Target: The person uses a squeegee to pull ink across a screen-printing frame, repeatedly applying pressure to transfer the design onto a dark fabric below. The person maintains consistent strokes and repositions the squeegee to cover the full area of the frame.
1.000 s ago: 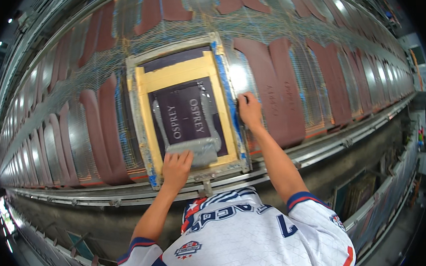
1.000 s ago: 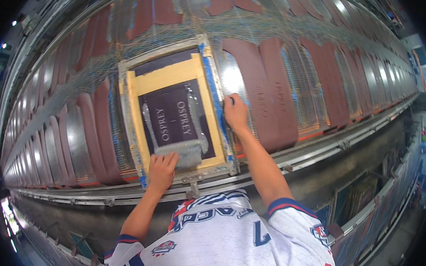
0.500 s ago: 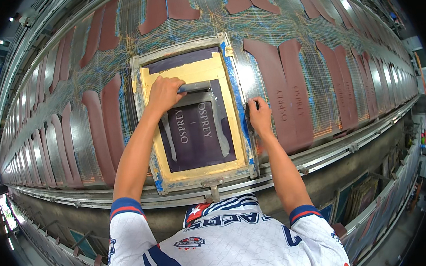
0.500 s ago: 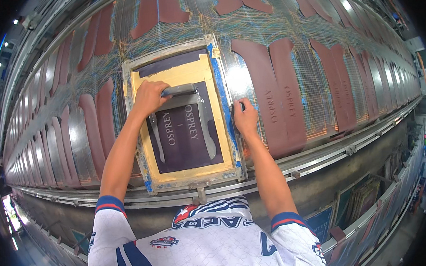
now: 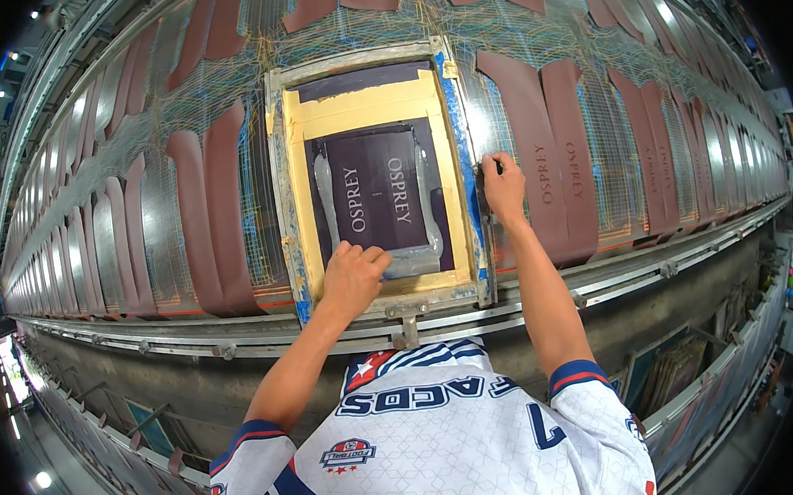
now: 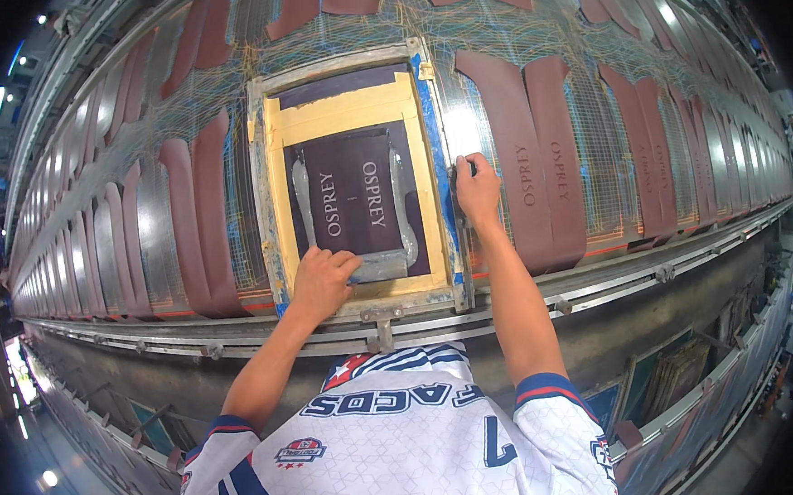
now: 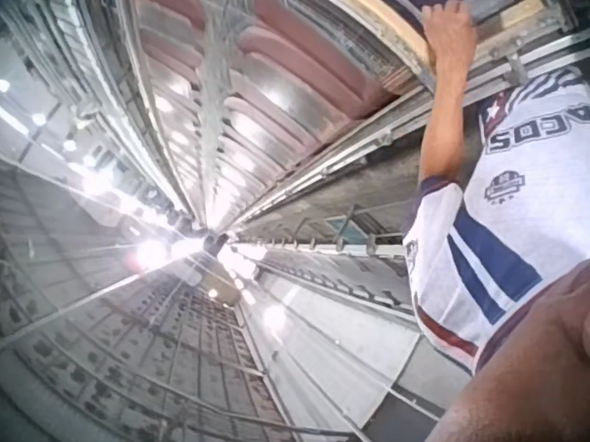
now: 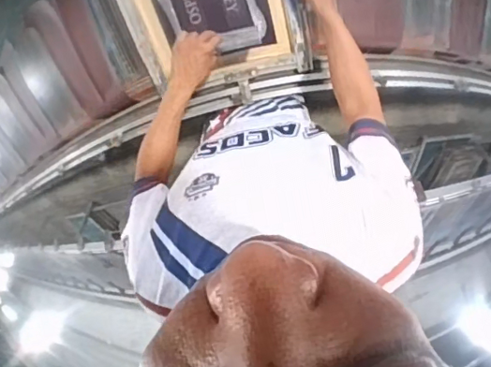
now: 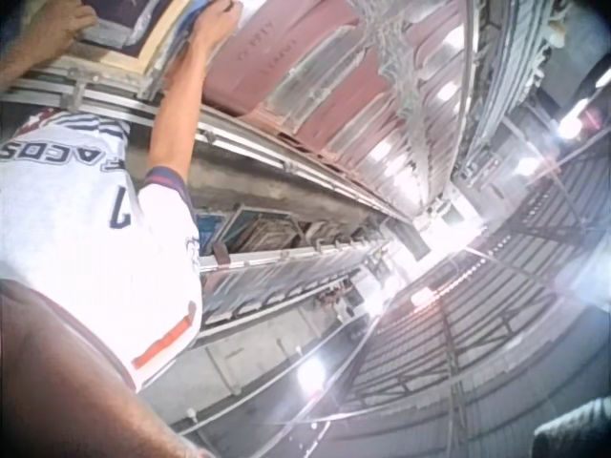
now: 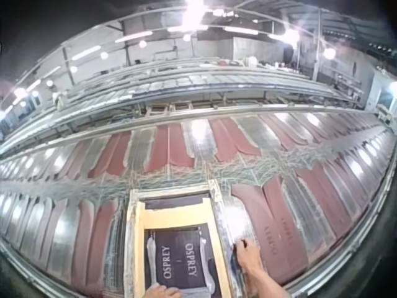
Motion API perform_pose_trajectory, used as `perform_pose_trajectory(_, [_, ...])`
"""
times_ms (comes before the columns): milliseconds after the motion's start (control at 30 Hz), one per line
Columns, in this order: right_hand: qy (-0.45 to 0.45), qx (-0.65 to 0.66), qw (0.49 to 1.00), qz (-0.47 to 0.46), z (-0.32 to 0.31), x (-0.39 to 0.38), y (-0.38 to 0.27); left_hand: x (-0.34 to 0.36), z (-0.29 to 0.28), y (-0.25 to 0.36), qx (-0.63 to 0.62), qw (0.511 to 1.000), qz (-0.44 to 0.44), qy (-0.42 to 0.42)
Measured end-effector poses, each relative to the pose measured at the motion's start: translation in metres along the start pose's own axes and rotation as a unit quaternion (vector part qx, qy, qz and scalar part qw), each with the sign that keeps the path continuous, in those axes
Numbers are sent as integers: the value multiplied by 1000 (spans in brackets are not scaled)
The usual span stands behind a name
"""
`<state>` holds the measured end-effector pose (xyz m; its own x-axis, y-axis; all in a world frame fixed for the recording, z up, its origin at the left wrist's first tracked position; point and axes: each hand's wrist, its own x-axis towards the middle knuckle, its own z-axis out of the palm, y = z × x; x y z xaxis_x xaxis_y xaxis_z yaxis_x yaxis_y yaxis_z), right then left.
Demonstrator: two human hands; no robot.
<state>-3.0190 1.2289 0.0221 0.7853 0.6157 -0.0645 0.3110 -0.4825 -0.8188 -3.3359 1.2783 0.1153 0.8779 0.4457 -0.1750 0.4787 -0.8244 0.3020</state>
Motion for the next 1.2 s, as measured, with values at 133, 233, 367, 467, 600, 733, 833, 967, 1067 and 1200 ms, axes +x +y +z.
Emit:
perform_pose_trajectory(133, [46, 3, 996, -73, 1, 5, 14, 42, -32, -25, -14, 1000, 15, 24])
perform_pose_trajectory(233, [8, -9, 1000, -3, -2, -2, -5, 96, -50, -72, 25, 994, 18, 104])
perform_pose_trajectory(367, [1, 1, 1000, -7, -6, -8, -15, 145, -69, -113, 48, 993, -6, 108])
perform_pose_trajectory(467, [-1, 33, 999, -14, -9, -8, -16, 145, -71, -110, 33, 992, -16, 122])
perform_pose_trajectory(600, [15, 24, 999, -21, -15, -5, -4, 82, -29, -46, 91, 987, -20, 131])
perform_pose_trajectory(733, [0, 13, 1000, -12, -27, -1, -25, -23, 28, 27, 94, 976, -16, 198])
perform_pose_trajectory(833, [10, -17, 999, -50, -27, 2, -42, -42, 28, 43, 47, 981, -41, 186])
perform_pose_trajectory(967, [-43, 42, 998, 30, -35, -8, -37, -27, 27, 31, 22, 991, -52, 119])
perform_pose_trajectory(1067, [-29, 88, 996, 12, 2, -11, 8, -30, 19, 22, 34, 994, -62, 82])
perform_pose_trajectory(1200, [-49, 85, 995, -8, 6, -12, 1, -32, 23, 16, 13, 992, -81, 92])
